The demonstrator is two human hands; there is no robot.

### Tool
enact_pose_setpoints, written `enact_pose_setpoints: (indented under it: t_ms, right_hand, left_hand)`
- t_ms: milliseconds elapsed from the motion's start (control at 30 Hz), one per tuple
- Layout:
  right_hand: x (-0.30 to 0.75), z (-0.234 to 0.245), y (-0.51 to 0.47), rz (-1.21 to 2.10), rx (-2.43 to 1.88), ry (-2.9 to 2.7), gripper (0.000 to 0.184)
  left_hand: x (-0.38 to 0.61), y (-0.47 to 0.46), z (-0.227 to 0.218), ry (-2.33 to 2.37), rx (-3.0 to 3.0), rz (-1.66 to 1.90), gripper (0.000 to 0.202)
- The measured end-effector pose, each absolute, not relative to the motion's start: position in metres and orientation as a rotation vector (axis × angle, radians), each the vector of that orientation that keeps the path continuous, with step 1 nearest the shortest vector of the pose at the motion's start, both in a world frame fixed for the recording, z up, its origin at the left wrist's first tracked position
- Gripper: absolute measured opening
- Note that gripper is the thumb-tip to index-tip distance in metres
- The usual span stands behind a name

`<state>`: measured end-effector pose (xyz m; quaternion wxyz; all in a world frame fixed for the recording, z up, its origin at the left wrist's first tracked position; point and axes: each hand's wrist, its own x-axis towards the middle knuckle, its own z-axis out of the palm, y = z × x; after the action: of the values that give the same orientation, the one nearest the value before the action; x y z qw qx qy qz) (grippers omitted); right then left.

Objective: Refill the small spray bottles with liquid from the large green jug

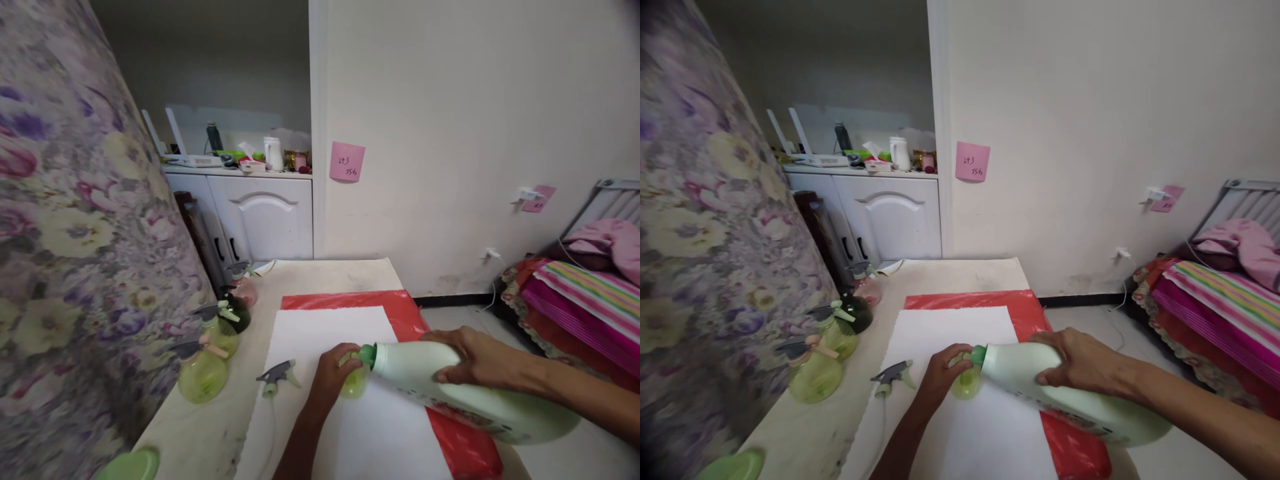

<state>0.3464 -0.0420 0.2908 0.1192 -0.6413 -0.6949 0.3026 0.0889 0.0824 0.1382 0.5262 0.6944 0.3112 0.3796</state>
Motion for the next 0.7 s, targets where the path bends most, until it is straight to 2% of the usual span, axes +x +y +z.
enact_pose_setpoints:
  t_ms: [267, 700]
  right_hand:
    - [0.3477, 0.2902, -0.0393, 0.847, -1.889, -2.065, 0.032]
    - [0.3493, 0.2916, -0.0401, 0.876, -1.890, -2.002, 0.039]
  left_hand:
    - [0.0913, 0.0794, 0.1401, 0.750, 1.652, 0.933, 0.020]
    - [0.0900, 0.0830, 0.1350, 0.736, 1.664, 0.905, 0.021]
